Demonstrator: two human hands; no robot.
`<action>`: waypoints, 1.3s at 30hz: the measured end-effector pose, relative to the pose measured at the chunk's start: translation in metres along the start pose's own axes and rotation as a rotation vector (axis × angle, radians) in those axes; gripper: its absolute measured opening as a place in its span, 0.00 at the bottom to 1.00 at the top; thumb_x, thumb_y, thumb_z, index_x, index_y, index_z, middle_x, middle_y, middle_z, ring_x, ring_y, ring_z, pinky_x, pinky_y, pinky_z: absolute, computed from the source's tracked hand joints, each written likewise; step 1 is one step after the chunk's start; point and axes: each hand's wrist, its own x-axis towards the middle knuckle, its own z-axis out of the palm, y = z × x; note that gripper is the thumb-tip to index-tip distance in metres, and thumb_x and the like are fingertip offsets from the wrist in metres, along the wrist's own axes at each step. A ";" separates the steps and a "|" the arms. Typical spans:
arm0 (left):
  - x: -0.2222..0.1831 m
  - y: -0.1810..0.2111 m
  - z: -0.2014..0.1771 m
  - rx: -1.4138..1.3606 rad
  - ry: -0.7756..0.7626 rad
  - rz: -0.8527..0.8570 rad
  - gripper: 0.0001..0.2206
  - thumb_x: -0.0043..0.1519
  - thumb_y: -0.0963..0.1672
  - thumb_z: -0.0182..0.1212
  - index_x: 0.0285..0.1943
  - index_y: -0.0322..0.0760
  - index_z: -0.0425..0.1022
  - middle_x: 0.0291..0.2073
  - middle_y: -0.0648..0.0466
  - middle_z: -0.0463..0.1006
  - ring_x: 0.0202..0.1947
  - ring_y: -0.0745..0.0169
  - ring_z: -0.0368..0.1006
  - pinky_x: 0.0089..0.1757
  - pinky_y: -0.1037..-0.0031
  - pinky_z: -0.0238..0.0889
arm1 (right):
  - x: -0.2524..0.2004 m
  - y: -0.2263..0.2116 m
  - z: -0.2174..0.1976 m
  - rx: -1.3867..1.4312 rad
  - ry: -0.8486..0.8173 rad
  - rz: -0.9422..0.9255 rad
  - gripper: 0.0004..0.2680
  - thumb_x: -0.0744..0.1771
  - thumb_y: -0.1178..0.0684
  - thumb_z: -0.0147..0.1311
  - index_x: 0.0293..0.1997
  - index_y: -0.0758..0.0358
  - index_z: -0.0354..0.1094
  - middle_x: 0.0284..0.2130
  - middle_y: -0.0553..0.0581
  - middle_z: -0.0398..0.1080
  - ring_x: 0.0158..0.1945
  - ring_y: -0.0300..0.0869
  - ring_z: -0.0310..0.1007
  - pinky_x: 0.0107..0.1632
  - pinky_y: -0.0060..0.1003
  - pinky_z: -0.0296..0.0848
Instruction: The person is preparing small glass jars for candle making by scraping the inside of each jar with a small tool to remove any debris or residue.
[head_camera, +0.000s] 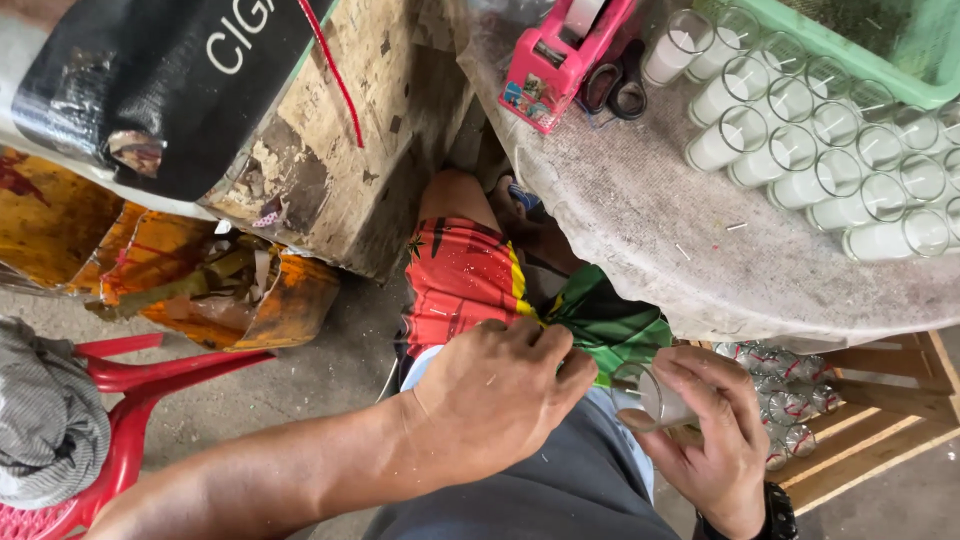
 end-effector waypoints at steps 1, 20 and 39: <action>0.000 0.000 0.000 -0.002 0.002 -0.007 0.03 0.49 0.42 0.54 0.27 0.42 0.64 0.20 0.56 0.61 0.17 0.61 0.58 0.16 0.72 0.50 | 0.000 0.000 0.000 0.001 -0.006 -0.004 0.15 0.59 0.50 0.52 0.44 0.68 0.60 0.40 0.62 0.61 0.45 0.47 0.65 0.50 0.39 0.71; -0.002 0.005 0.001 0.057 -0.036 0.017 0.03 0.49 0.44 0.52 0.24 0.44 0.66 0.20 0.55 0.62 0.18 0.60 0.59 0.21 0.72 0.51 | -0.002 0.001 0.000 0.053 -0.063 0.049 0.15 0.58 0.49 0.54 0.43 0.67 0.61 0.38 0.61 0.61 0.44 0.46 0.66 0.49 0.38 0.71; -0.003 0.004 0.000 0.068 -0.156 0.073 0.04 0.48 0.42 0.50 0.21 0.45 0.65 0.17 0.56 0.64 0.17 0.62 0.60 0.20 0.72 0.51 | -0.007 0.008 -0.002 0.202 -0.226 0.107 0.17 0.57 0.48 0.54 0.45 0.65 0.61 0.41 0.58 0.62 0.48 0.45 0.64 0.51 0.38 0.67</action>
